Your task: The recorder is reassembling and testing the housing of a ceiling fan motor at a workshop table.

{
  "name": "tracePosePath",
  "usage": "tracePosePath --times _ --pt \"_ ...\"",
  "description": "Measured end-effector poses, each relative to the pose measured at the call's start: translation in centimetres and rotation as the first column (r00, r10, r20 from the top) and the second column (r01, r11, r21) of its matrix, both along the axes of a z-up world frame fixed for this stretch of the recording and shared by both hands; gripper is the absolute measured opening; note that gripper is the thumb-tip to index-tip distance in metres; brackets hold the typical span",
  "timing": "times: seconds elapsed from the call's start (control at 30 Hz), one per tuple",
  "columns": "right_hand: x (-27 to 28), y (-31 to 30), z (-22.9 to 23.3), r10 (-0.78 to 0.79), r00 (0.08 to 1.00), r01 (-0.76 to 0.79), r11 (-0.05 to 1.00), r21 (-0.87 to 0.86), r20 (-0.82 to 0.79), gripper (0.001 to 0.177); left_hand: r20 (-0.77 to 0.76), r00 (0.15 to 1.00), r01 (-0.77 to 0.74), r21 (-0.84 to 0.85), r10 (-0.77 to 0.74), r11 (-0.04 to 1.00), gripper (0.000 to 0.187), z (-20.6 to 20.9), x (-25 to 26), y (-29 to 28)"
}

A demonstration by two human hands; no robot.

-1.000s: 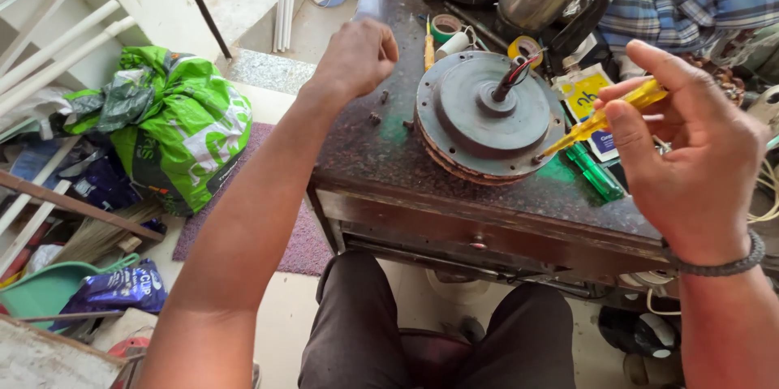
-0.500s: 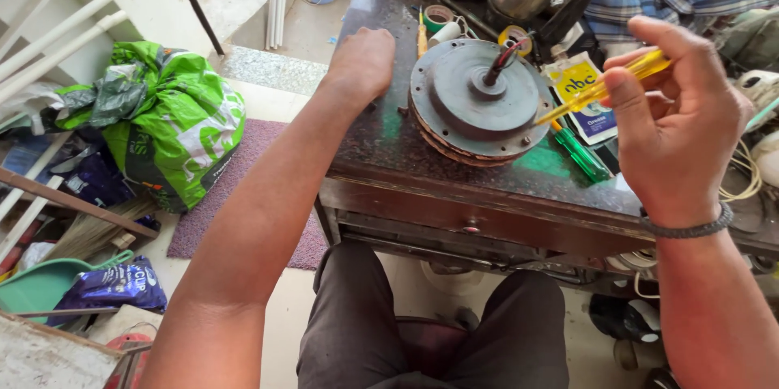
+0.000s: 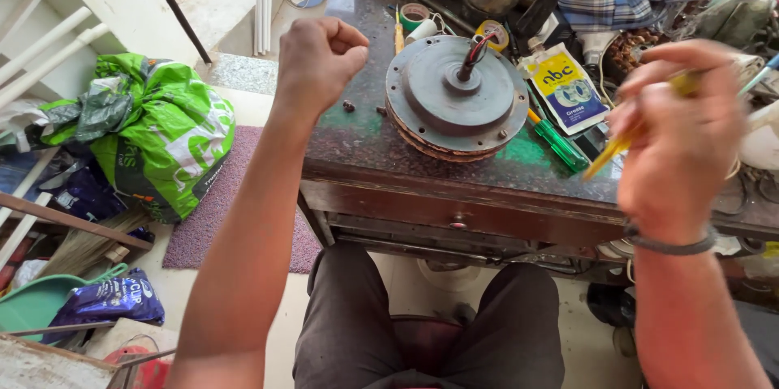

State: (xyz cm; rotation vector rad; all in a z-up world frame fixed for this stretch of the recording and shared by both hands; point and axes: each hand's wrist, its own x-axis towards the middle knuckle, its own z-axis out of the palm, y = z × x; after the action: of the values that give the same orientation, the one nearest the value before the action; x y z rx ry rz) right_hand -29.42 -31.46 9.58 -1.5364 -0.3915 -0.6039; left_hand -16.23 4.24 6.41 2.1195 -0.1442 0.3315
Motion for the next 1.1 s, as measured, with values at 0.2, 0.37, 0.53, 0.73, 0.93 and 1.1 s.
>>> tracePosePath --times 0.2,0.37,0.53,0.73,0.93,1.1 --pt "-3.6 9.2 0.0 -0.070 0.984 -0.033 0.832 -0.554 -0.163 0.035 0.032 0.895 0.371 -0.608 -0.446 0.701 0.013 -0.1 -11.8 -5.4" --pt "-5.7 10.6 -4.5 -0.065 0.991 -0.003 0.870 -0.493 -0.121 0.028 0.005 0.870 0.293 -0.810 -0.493 0.509 0.014 -5.4 -16.0 -7.6" --pt "-7.0 10.7 -7.2 -0.202 0.943 0.081 0.911 -0.404 -0.266 0.018 -0.048 0.891 0.205 -0.845 -0.452 0.494 0.014 -7.4 -16.9 -8.7" --pt "-6.4 10.4 -6.1 -0.188 0.929 0.084 0.947 -0.311 -0.319 0.019 0.003 0.894 0.241 -0.846 -0.449 0.475 0.013 -7.0 -16.4 -9.7" --pt "-5.3 9.6 -5.3 -0.099 0.985 0.044 0.940 -0.338 -0.144 0.020 0.016 0.909 0.231 -0.851 -0.416 0.472 0.016 -5.8 -15.5 -10.0" --pt "-4.2 9.8 -4.0 -0.088 0.947 0.036 0.985 -0.171 -0.309 0.014 0.038 0.936 0.210 -0.858 -0.351 0.469 0.015 -5.2 -14.9 -10.3"
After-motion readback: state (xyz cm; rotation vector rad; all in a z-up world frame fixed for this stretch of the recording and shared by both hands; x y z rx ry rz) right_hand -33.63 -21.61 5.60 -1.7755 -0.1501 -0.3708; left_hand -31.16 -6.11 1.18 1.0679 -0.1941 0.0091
